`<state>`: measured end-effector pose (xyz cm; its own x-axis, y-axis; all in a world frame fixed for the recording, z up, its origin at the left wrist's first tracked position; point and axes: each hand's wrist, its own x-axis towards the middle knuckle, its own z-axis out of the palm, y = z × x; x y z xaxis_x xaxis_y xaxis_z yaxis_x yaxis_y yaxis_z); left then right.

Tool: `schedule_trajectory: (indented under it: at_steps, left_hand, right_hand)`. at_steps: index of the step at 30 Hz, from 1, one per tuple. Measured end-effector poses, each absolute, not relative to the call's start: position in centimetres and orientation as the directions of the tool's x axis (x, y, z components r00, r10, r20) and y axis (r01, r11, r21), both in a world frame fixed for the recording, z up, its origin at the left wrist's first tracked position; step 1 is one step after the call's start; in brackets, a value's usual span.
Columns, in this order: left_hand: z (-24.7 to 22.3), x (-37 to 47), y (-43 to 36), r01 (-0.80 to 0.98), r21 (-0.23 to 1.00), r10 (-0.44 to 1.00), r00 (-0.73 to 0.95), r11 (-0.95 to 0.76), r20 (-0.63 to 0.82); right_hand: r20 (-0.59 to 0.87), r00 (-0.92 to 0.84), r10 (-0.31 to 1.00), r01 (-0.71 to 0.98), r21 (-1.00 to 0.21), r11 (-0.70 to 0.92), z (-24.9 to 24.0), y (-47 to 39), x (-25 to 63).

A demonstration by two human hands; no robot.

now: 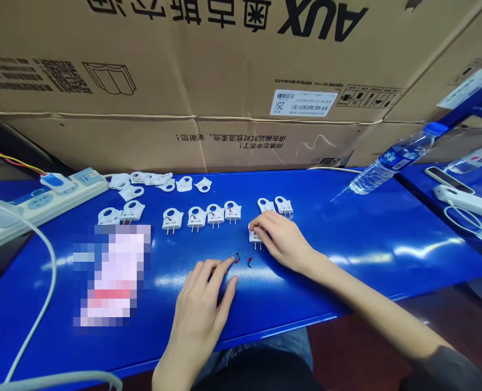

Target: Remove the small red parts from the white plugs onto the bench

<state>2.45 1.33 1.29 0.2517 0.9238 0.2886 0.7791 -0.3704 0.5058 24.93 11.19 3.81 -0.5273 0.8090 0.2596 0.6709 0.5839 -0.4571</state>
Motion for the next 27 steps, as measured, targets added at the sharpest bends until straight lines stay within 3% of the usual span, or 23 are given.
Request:
schedule_trajectory:
  at_steps: [4,9,22,27]
  left_hand:
    - [1.3,2.5,1.3,0.788,0.490,0.921,0.254,-0.374,0.294]
    - [1.2,2.5,1.4,0.795,0.472,0.917,0.259,-0.382,0.304]
    - [1.3,2.4,1.4,0.794,0.477,0.920,0.266,-0.378,0.287]
    - [1.2,2.5,1.4,0.788,0.481,0.917,0.266,-0.384,0.296]
  right_hand:
    - [0.302,-0.608,0.734,0.550,-0.507,0.664,4.2,10.8,24.7]
    - [0.310,-0.714,0.628,0.457,-0.473,0.754,4.1,10.5,24.5]
    - [0.181,-0.667,0.722,0.651,-0.331,0.684,5.0,11.6,26.5]
    - [0.210,-0.635,0.744,0.676,-0.316,0.666,4.3,12.3,26.5]
